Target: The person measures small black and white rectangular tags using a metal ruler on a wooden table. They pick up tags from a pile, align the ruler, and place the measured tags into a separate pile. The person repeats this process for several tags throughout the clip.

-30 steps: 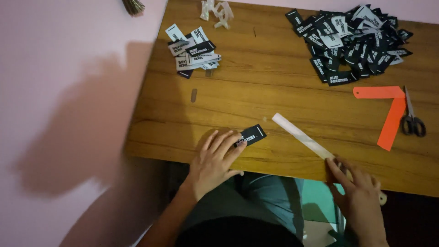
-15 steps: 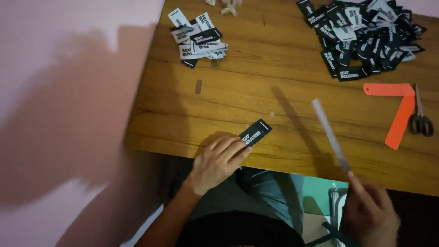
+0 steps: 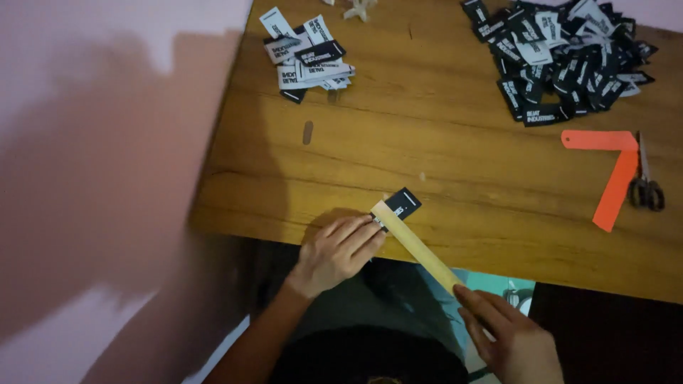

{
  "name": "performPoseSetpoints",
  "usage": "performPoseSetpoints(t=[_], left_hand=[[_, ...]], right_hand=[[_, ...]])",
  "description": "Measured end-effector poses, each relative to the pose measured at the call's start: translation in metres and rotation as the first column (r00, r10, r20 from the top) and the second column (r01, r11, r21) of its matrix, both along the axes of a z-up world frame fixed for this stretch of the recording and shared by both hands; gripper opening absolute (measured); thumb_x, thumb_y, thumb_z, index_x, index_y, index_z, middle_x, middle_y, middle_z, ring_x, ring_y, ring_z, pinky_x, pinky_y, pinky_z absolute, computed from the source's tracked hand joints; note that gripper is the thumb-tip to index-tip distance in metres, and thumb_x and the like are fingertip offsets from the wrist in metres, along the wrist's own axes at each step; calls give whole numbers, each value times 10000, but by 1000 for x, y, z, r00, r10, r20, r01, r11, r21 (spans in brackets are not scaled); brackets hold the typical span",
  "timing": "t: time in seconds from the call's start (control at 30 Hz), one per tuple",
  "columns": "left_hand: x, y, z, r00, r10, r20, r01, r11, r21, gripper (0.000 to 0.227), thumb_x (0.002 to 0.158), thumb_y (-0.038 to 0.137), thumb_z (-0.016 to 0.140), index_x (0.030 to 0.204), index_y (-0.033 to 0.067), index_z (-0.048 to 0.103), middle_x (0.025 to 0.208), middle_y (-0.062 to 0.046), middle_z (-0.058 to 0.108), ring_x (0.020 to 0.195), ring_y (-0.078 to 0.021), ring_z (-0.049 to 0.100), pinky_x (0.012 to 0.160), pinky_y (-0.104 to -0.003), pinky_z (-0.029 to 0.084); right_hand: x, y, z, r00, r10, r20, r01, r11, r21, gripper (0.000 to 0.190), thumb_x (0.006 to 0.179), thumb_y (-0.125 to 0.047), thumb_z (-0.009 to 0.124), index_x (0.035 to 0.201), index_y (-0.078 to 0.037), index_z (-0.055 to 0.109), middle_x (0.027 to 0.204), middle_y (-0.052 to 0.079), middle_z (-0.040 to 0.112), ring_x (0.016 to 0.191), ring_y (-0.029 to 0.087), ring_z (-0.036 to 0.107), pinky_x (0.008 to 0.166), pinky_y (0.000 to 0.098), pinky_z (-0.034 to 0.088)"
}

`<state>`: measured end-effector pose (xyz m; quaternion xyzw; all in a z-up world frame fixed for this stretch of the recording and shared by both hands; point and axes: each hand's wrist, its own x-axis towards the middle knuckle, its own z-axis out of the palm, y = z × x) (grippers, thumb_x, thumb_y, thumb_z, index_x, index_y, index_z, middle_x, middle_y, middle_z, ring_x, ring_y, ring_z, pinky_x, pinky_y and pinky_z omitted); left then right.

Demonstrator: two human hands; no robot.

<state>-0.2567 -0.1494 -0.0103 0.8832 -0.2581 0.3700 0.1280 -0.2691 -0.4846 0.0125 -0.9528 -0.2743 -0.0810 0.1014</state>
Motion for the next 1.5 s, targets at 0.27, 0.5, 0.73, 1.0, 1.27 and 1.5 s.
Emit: performPoseSetpoints(t=[0.27,0.5,0.73,1.0,1.27,1.5], left_hand=[[3,0,12,999,27,36,-28,1000,6,51,1024,77,670,1059,77,707,1089,-47,725,1052,-216,702,866,-319,571],[1,-2,11,1000,16,-9,-15,1000,5,75,1003,103,689,1074,87,708,1110,-70,713,1062,-234,687,838,-350,567],[2,-3,-2,982,89,-167,-81,995,57,511,687,242,940,1125,153,693,1335,-64,664,1263,-241,621,879,-342,574],[2,0,19,985,7,-174,-12,999,-30,273,825,106,812,1070,112,691,1225,-84,693,1199,-280,644,1062,-423,498],[1,1,8,967,-18,-254,10,999,-31,414,814,147,852,1183,98,670,1318,-99,648,1290,-294,587,1093,-445,465],[1,2,12,978,-13,-210,9,1000,-18,297,857,125,790,1130,98,676,1266,-96,676,1245,-291,617,1069,-433,490]], right_hand=[[13,-10,2,999,-47,24,47,999,-17,380,898,-359,717,1272,-426,700,1081,-161,679,626,127,663,486,349,494],[26,-44,-45,986,-150,-78,146,988,-57,445,853,-445,693,1273,-580,643,1102,-200,703,724,106,751,533,364,573],[33,-51,-59,981,-173,-87,162,980,-120,494,833,-483,681,1295,-634,591,1056,-263,680,609,56,738,466,308,564],[25,-36,-31,989,-147,-26,145,986,-80,450,838,-458,707,1262,-596,645,1074,-201,688,673,115,707,524,356,548],[30,-35,-28,991,-126,-44,123,990,-74,423,860,-426,704,1259,-564,669,1050,-216,676,704,99,704,542,312,541],[31,-32,-16,973,-227,-52,216,963,-162,383,873,-453,677,1241,-559,672,1103,-231,678,767,87,725,529,333,525]])
